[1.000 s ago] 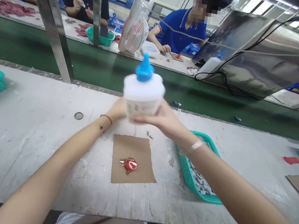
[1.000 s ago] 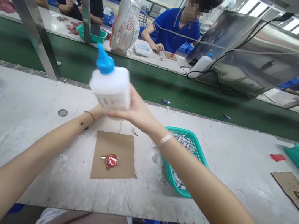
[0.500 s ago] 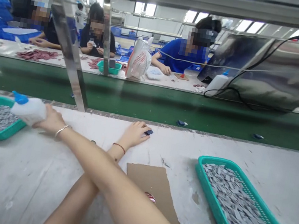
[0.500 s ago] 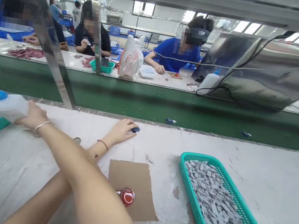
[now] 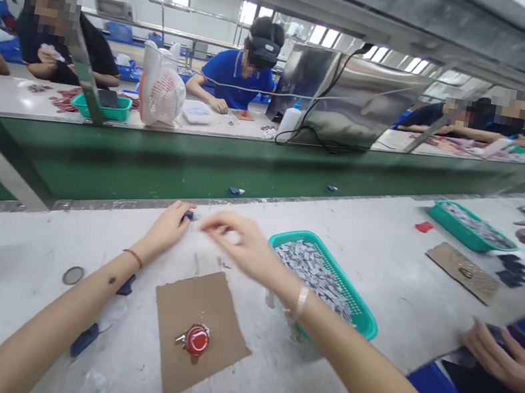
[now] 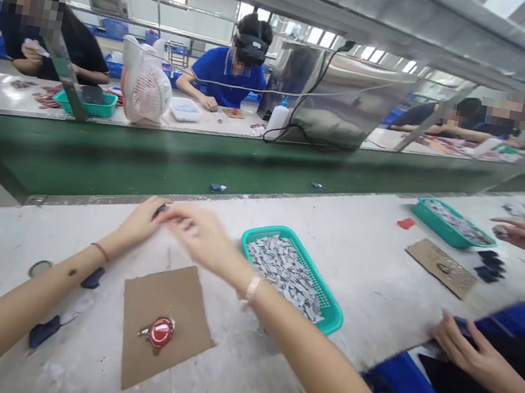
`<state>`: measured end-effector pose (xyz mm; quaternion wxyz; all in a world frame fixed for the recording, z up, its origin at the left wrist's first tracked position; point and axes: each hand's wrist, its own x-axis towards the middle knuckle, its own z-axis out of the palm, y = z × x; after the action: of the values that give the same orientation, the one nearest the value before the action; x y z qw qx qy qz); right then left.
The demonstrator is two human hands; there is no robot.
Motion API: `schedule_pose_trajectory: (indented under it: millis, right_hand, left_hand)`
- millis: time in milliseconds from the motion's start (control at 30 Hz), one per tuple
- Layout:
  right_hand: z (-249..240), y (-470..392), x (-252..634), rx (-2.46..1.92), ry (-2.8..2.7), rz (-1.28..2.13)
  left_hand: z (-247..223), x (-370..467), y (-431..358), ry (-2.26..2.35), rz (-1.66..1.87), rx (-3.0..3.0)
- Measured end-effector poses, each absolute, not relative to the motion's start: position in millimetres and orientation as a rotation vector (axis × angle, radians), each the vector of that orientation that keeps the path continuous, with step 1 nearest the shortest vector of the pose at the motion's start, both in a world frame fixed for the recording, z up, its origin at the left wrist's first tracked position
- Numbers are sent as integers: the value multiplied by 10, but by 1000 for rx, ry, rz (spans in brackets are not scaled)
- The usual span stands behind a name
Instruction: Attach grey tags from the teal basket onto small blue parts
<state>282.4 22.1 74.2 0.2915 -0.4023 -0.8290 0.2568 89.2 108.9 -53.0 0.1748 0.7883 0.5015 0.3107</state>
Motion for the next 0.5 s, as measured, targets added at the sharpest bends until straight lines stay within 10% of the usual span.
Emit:
schedule_pose_trajectory:
  millis: [200,500]
  right_hand:
    - [493,140,4494,-1647,-2218,238]
    - [242,147,4548,-1848,-2387,88]
  left_hand:
    - [-377,1397,1490,1662,929,2009]
    - [-313,1972,1953,1812,746,2074]
